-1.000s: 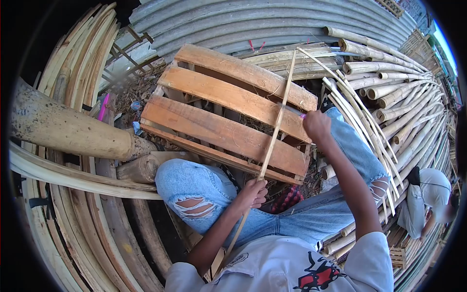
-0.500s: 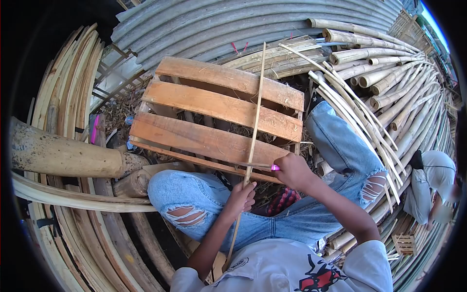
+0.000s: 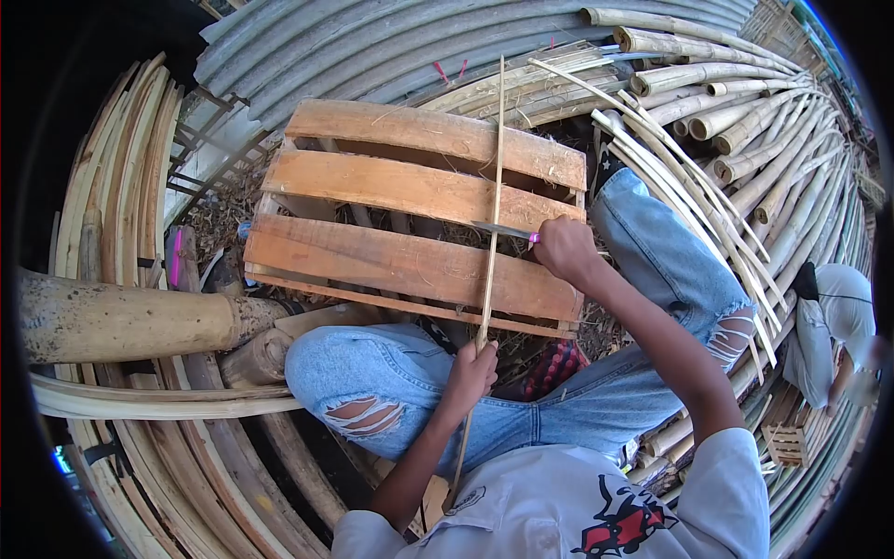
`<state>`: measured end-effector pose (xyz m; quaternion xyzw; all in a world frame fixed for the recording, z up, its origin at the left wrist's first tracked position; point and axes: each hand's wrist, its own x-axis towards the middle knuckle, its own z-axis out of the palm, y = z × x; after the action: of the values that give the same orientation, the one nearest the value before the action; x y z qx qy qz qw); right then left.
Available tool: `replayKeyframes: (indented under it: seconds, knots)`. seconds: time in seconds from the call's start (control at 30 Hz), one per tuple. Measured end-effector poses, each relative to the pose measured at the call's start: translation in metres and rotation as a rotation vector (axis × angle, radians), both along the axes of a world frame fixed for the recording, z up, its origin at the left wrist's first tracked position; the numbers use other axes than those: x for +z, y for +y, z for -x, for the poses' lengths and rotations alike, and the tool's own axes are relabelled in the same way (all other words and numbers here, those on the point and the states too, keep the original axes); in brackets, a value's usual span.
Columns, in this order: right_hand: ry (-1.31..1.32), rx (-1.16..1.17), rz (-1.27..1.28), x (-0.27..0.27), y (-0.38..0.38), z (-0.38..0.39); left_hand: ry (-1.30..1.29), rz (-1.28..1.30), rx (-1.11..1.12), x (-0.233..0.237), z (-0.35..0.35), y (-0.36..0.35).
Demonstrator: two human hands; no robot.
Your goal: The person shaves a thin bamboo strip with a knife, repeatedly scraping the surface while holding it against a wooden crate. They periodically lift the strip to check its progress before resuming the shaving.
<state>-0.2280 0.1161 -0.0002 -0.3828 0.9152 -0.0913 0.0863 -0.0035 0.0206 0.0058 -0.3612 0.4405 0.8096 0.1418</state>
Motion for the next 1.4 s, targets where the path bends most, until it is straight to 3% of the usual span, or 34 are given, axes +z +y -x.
replayKeyframes:
  seconds: [0.17,0.33,0.43,0.53,0.57,0.63,0.77,0.93,1.4]
  knots:
    - [-0.169,0.123,-0.062,0.015,0.001,-0.03,0.022,-0.01,0.022,-0.003,-0.001,-0.001]
    - [-0.156,0.292,-0.146,0.027,0.001,-0.061,0.018,0.088,0.004,-0.009,-0.004,0.003]
    - [-0.009,0.19,-0.051,0.003,-0.006,-0.018,0.082,0.306,-0.034,-0.029,-0.007,0.011]
    - [0.133,-0.137,-0.047,-0.019,-0.017,0.073,0.11,0.364,-0.056,-0.035,-0.01,0.011]
    - [0.201,-0.087,-0.004,-0.019,-0.011,0.099,0.118,0.368,-0.052,-0.028,-0.008,0.009]
    - [0.168,-0.042,0.057,-0.011,-0.014,0.111,0.018,0.029,0.003,-0.006,-0.004,0.0]
    - [-0.144,0.142,-0.048,0.004,-0.016,0.046,0.022,-0.122,-0.004,-0.003,-0.005,-0.004]
    - [-0.273,0.224,0.003,0.004,-0.002,-0.029,0.015,-0.113,0.004,-0.013,-0.008,-0.001]
    - [-0.268,0.142,-0.04,0.014,-0.003,-0.036,0.059,-0.189,0.006,-0.01,-0.007,-0.006]
